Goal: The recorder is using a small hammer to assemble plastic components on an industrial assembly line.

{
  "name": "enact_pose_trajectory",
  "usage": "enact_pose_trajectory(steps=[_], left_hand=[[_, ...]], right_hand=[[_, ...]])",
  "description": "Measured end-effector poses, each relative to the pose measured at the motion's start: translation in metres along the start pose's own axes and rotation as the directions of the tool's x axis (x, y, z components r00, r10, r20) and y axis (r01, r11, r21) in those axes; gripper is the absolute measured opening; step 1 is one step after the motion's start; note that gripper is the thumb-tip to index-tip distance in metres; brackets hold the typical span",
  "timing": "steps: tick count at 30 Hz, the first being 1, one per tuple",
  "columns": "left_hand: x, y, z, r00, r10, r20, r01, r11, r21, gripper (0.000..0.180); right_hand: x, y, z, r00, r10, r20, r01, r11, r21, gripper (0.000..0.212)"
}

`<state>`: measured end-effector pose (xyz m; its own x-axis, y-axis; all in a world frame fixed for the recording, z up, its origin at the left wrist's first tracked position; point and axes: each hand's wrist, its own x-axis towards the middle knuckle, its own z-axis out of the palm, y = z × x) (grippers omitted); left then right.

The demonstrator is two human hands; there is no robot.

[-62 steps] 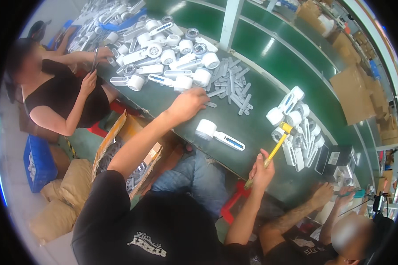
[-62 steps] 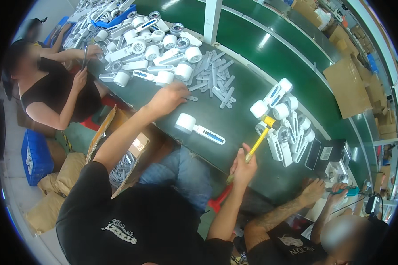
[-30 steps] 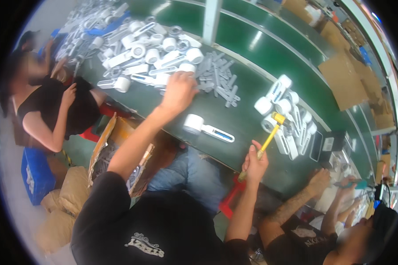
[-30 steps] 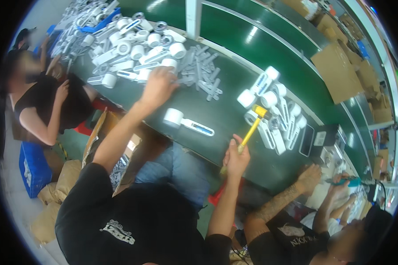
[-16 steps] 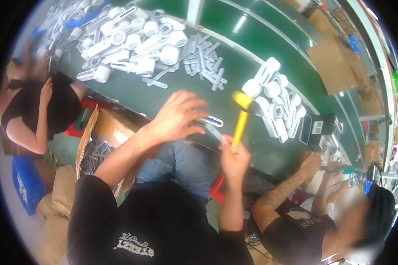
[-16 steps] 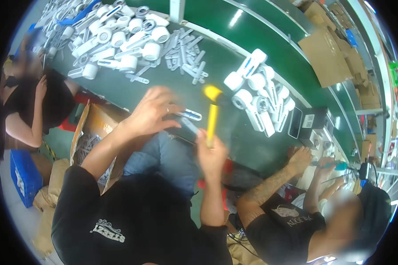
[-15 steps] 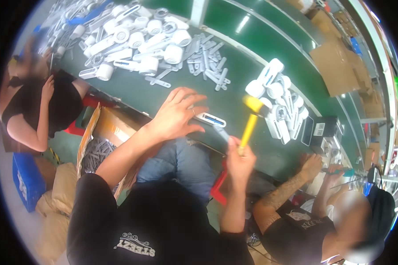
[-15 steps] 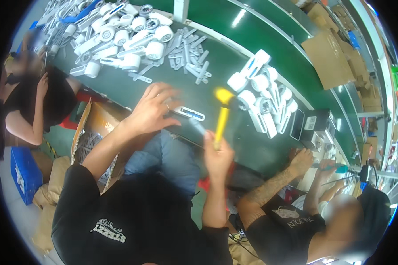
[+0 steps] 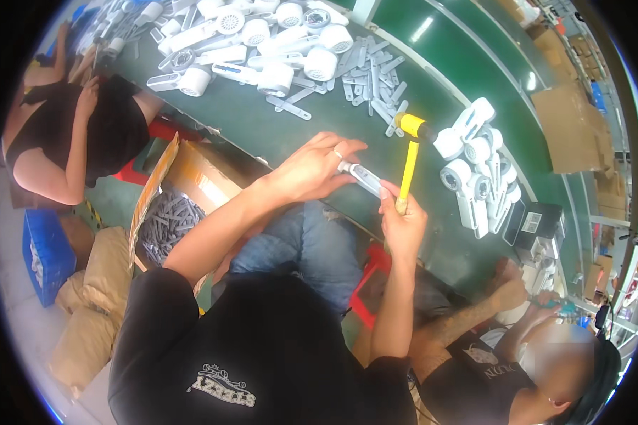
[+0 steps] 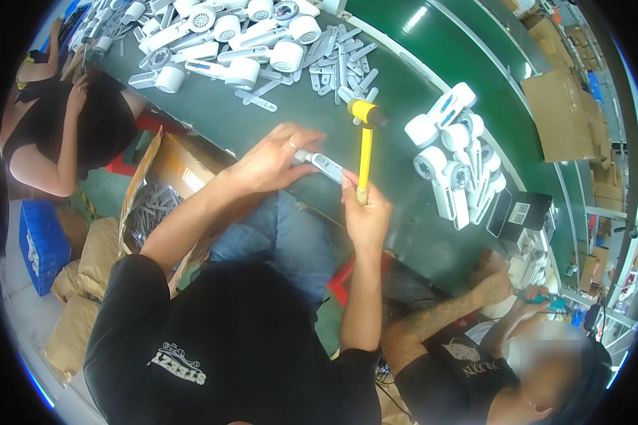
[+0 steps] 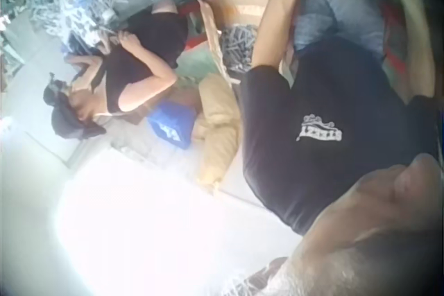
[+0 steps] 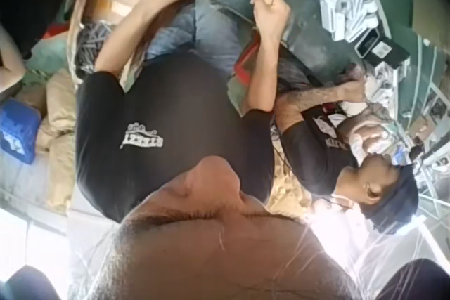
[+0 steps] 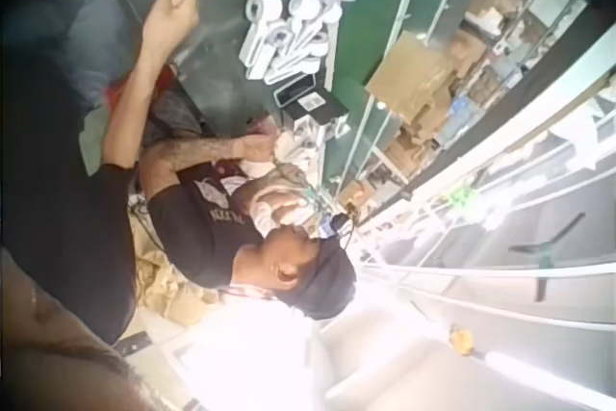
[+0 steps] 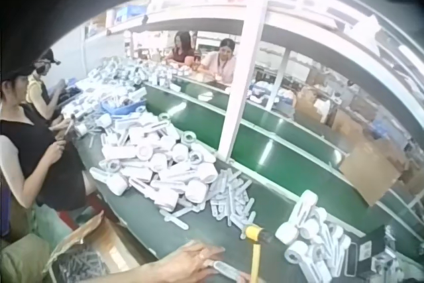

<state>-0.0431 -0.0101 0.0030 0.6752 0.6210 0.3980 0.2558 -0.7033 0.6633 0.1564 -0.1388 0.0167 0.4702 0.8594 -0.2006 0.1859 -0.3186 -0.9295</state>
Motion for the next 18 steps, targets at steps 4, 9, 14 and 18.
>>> enact_pose_trajectory(steps=[4, 9, 14, 18], left_hand=[[0.0, 0.001, -0.001, 1.0, -0.014, -0.001, 0.014, 0.998, -0.061, 0.062], [0.005, -0.007, 0.0, 0.985, 0.158, -0.069, -0.159, 0.987, -0.009, 0.037], [0.009, -0.014, 0.001, 0.956, 0.289, 0.039, -0.291, 0.956, 0.029, 0.011], [0.008, -0.016, 0.007, 0.96, 0.28, 0.001, -0.28, 0.96, 0.028, 0.013]], right_hand=[[0.004, -0.003, -0.002, 0.998, 0.062, 0.02, -0.062, 0.998, -0.018, 0.02], [0.011, -0.01, -0.01, 0.99, -0.067, 0.126, 0.095, 0.97, -0.225, 0.02], [0.014, -0.025, -0.013, 0.986, 0.063, 0.153, -0.016, 0.956, -0.292, 0.027], [0.009, -0.033, -0.008, 0.965, 0.26, 0.027, -0.243, 0.93, -0.275, 0.034]])
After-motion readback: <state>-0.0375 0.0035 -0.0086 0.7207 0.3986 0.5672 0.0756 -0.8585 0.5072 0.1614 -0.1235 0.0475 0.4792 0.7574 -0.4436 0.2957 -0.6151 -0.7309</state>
